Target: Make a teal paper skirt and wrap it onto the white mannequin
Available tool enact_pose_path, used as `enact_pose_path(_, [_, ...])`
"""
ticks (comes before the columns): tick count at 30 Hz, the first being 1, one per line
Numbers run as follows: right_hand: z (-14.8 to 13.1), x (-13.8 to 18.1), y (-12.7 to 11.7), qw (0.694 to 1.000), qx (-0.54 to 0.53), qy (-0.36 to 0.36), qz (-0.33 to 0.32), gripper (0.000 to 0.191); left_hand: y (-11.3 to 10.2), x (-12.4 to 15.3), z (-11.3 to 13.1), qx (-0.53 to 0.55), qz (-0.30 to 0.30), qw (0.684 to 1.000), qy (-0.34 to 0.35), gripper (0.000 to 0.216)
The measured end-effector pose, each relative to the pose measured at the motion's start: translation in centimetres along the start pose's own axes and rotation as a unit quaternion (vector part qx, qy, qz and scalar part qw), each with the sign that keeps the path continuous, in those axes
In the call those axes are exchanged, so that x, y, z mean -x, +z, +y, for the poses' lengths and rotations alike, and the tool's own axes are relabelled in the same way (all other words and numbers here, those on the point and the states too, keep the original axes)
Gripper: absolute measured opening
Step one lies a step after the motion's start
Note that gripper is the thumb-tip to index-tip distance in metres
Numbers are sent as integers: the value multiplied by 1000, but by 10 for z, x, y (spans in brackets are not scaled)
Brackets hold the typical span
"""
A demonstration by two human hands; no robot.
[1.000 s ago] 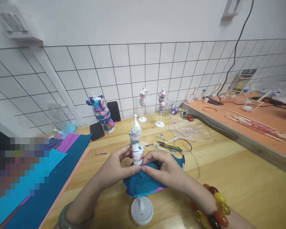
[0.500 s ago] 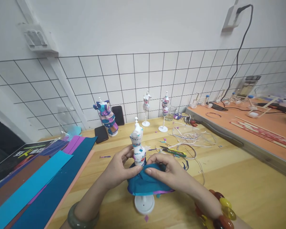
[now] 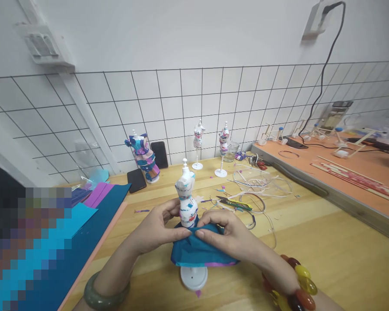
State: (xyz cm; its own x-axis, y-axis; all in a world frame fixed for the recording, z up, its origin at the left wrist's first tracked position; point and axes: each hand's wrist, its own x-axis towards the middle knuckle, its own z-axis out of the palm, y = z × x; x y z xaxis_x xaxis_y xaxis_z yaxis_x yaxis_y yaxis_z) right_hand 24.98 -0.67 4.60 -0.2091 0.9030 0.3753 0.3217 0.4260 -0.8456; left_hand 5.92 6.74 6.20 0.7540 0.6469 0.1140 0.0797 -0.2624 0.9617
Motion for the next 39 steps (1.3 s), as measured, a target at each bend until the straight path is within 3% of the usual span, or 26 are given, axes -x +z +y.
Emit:
enact_pose_path(12, [-5,2,-4,998,-12,-44,-50,13,5,-1,2,4,-7,1000,8,48])
enact_pose_path(24, [4,-1,-4,999,-45,-9,11,4,5,3,2,-31,-21,999,2,46])
enact_pose_path(35, [-9,0,-6,997,-29,-60,-50,11,6,1,4,-11,-20,1000,-2,47])
enact_pose_path(39, [-9,0,-6,998,-32,-55,-23,9,7,1,4,-2,-13,1000,-11,48])
